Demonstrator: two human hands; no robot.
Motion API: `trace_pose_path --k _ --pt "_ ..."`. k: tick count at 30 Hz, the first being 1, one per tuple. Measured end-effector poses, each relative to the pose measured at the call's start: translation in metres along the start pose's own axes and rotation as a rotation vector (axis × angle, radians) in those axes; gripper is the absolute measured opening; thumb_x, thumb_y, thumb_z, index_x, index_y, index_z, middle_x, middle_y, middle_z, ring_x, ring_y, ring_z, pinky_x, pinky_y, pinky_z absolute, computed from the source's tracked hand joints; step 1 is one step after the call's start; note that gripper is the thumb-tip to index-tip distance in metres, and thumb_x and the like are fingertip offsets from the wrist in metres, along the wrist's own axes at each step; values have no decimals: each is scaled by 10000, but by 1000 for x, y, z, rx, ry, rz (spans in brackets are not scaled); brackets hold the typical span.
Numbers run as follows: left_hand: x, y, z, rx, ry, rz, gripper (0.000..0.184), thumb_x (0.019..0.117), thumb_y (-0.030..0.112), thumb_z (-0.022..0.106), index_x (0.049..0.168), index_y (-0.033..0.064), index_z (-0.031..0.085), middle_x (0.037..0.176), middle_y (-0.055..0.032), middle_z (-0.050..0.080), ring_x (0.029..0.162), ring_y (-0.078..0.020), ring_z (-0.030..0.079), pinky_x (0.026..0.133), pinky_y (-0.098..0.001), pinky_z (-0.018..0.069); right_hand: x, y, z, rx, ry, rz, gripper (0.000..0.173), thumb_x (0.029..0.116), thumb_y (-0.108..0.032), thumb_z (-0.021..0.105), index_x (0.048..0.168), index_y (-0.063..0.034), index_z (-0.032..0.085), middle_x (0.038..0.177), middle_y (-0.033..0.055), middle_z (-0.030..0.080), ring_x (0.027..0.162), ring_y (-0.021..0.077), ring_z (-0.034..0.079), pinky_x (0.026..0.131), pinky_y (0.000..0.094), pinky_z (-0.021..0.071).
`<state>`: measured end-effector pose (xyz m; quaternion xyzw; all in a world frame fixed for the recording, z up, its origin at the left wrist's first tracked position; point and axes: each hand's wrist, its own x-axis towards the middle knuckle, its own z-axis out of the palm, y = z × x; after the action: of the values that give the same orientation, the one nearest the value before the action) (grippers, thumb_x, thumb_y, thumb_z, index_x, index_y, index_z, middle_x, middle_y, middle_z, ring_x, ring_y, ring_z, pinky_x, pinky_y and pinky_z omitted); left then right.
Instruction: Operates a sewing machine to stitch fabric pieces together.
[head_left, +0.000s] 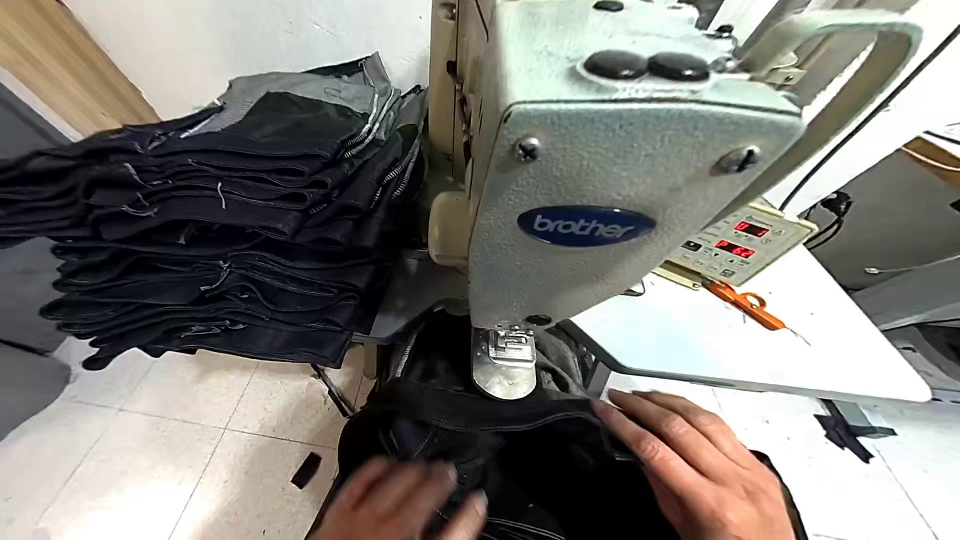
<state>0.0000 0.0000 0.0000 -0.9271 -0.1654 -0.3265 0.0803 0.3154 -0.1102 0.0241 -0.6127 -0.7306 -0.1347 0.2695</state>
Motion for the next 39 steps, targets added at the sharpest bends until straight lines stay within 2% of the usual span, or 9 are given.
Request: trace_pose_path --k 4,6,10,15,19,25,30,34,39 --pt "16 -62 10 -84 32 -189 196 1047 240 536 1126 227 716 1201 -16 726 1292 -274 588 1104 -577 386 11 -15 13 408 -29 -83 249 1071 -152 471 1200 -156 685 1026 92 724 957 179 691 844 280 554" --pt "25 -67 -10 -364 -15 -219 278 1085 331 485 1044 178 713 1074 28 755 1210 -125 653 1164 -452 423 17 -26 -4 708 -98 46 259 1061 -268 556 1085 -47 687 896 114 716 847 99 683 776 204 546" --pt "67 -52 -34 -497 -202 -338 382 1088 325 449 941 49 667 724 -78 657 648 -159 658 586 -309 541 24 -9 -7 807 -213 364 424 1015 -387 598 920 19 676 778 63 670 711 -7 597 663 193 495" --pt "132 -96 67 -612 -354 -756 241 1042 148 577 1065 -65 688 945 -236 694 925 -352 682 865 -544 529 66 62 91 368 66 441 330 946 -300 600 835 1 681 635 91 613 563 214 620 533 450 491" --pt "134 -124 150 -944 42 -788 440 909 4 691 1288 -157 537 1143 -230 672 1048 -172 664 959 -315 535 100 61 95 313 86 403 95 883 49 630 937 116 671 844 280 668 775 418 674 745 580 525" --pt "80 -69 86 -1405 -197 -676 137 931 225 683 927 95 728 889 153 709 871 96 639 828 -171 549 10 34 101 542 -2 202 413 1056 -429 506 978 -50 652 797 76 694 732 55 668 668 196 540" --pt "77 -64 68 -803 -94 -586 353 919 473 697 783 147 716 744 84 680 734 40 634 683 -199 540 25 10 35 115 -38 -78 203 1067 -295 510 1243 -294 609 1112 68 642 1093 265 623 942 438 492" --pt "78 -60 69 -689 -53 -646 366 892 541 699 802 187 729 751 90 686 748 -10 661 697 -287 564 19 -34 29 112 -227 -431 318 1073 -157 489 1311 -288 654 1015 56 632 1022 219 602 991 345 429" --pt "84 -69 65 -910 -169 -708 306 863 427 781 866 124 740 775 46 700 760 -23 660 719 -282 551 44 -25 36 -31 89 -265 340 1073 -140 427 1377 -163 576 865 63 592 819 244 586 845 372 469"
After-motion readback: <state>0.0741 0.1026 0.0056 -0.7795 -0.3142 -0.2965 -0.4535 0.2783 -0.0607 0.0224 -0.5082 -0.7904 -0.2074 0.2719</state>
